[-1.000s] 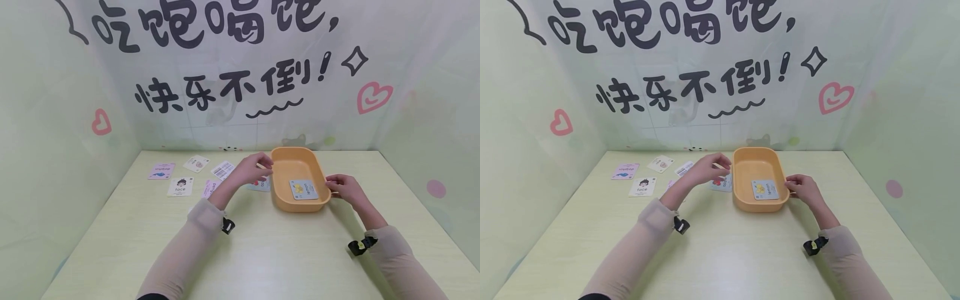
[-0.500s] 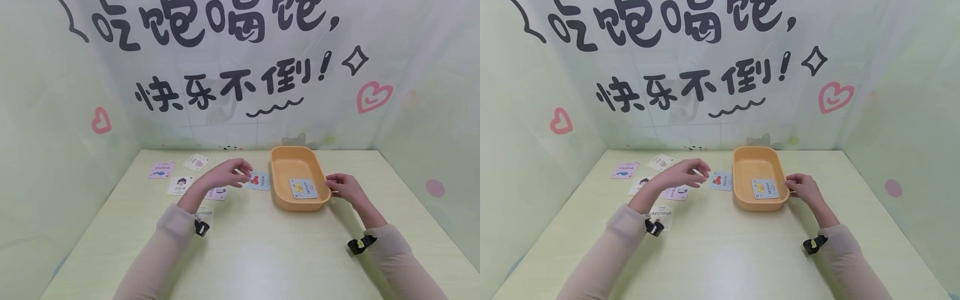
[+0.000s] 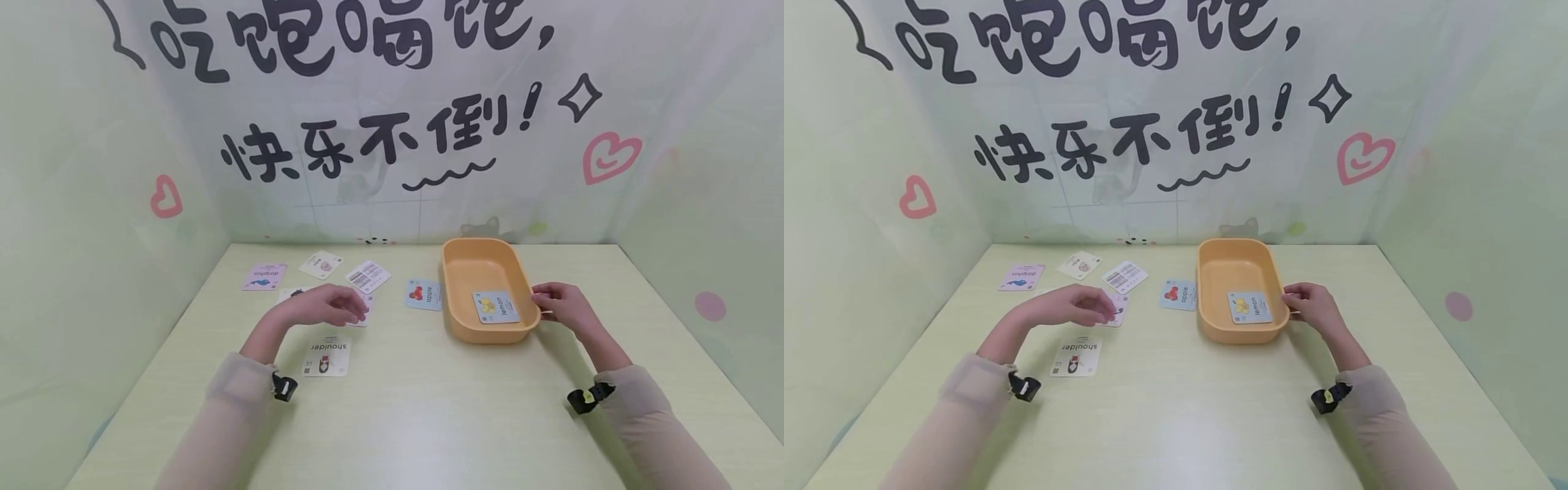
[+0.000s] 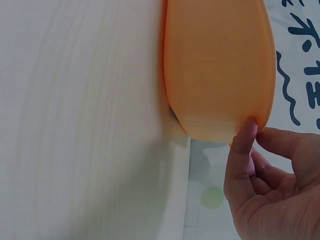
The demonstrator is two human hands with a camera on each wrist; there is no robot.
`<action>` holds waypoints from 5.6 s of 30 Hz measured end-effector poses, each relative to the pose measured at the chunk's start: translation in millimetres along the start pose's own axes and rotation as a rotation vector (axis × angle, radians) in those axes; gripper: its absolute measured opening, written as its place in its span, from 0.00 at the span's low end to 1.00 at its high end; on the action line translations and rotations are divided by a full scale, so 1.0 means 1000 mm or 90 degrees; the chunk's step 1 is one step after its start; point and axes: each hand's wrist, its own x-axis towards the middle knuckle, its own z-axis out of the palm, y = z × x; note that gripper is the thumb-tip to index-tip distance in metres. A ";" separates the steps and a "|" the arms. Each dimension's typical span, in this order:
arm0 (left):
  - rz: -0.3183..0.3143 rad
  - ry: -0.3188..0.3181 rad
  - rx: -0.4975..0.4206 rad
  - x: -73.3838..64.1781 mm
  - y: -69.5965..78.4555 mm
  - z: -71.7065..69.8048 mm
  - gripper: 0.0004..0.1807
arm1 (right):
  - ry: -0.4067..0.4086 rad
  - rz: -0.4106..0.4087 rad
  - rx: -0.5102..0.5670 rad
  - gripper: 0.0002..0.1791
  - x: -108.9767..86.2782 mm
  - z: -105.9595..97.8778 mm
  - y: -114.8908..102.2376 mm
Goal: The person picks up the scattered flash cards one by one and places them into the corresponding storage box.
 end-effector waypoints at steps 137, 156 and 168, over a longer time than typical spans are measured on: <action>0.026 0.283 0.250 0.044 0.043 0.052 0.42 | -0.002 0.002 -0.005 0.25 0.000 0.000 -0.001; 0.038 0.249 0.256 0.092 0.078 0.070 0.42 | -0.004 -0.009 0.001 0.25 0.000 0.000 0.001; 0.051 0.211 0.335 0.119 0.093 0.084 0.44 | -0.003 -0.005 -0.002 0.25 0.001 -0.001 0.001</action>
